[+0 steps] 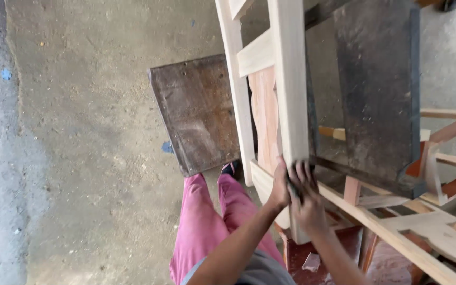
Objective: Sanding a wooden chair frame using a sanding block
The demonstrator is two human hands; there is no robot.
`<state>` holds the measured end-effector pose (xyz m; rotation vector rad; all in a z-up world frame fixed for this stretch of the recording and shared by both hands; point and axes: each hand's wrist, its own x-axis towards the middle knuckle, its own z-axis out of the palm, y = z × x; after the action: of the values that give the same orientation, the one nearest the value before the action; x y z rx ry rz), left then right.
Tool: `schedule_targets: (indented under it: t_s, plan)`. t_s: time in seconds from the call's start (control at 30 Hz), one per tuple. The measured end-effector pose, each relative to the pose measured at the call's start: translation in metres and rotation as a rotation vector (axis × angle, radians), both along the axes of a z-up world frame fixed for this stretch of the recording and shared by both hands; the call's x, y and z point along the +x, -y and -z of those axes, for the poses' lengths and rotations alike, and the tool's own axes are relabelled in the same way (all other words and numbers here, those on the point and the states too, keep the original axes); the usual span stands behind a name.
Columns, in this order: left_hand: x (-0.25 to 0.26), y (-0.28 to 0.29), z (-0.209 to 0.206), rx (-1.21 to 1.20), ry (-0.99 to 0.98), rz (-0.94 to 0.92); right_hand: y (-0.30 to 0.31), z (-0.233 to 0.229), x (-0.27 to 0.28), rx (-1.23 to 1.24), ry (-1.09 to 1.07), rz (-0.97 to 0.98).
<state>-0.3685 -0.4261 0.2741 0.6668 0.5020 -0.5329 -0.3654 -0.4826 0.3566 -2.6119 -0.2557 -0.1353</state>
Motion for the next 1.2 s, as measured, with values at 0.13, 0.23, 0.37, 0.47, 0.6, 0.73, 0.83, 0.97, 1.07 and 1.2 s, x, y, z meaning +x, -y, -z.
schedule_targets:
  t_s: [0.13,0.23,0.37,0.47,0.6,0.73,0.83,0.97,1.07,1.2]
  plan:
    - [-0.015,0.002,0.008,0.164,0.030,0.162,0.019,0.022,0.058,-0.043,0.093,-0.092]
    - [0.017,-0.029,-0.042,0.183,-0.005,0.152,0.004,0.037,0.174,-0.003,0.158,-0.136]
    - [0.017,-0.044,-0.048,0.211,-0.051,0.151,-0.024,0.047,0.303,0.126,0.075,-0.011]
    - [0.029,-0.053,-0.088,0.249,-0.092,0.187,-0.041,0.028,0.296,0.210,0.011,0.104]
    - [0.035,-0.053,-0.100,0.211,-0.142,0.174,-0.024,0.005,0.108,0.609,-0.093,0.031]
    - [0.061,-0.064,-0.096,0.283,-0.074,0.213,-0.006,0.012,0.042,0.032,0.008,-0.096]
    - [0.056,-0.060,-0.107,0.231,-0.149,0.178,-0.039,-0.004,0.149,0.362,0.005,-0.082]
    - [0.018,-0.047,-0.050,0.067,0.003,0.047,-0.055,0.026,0.346,0.098,0.154,-0.134]
    - [0.019,-0.049,-0.049,0.090,0.059,0.076,-0.054,0.042,0.414,0.074,-0.039,0.053]
    - [0.009,-0.037,-0.025,-0.037,0.019,0.013,-0.038,0.025,0.303,0.023,0.058,-0.009]
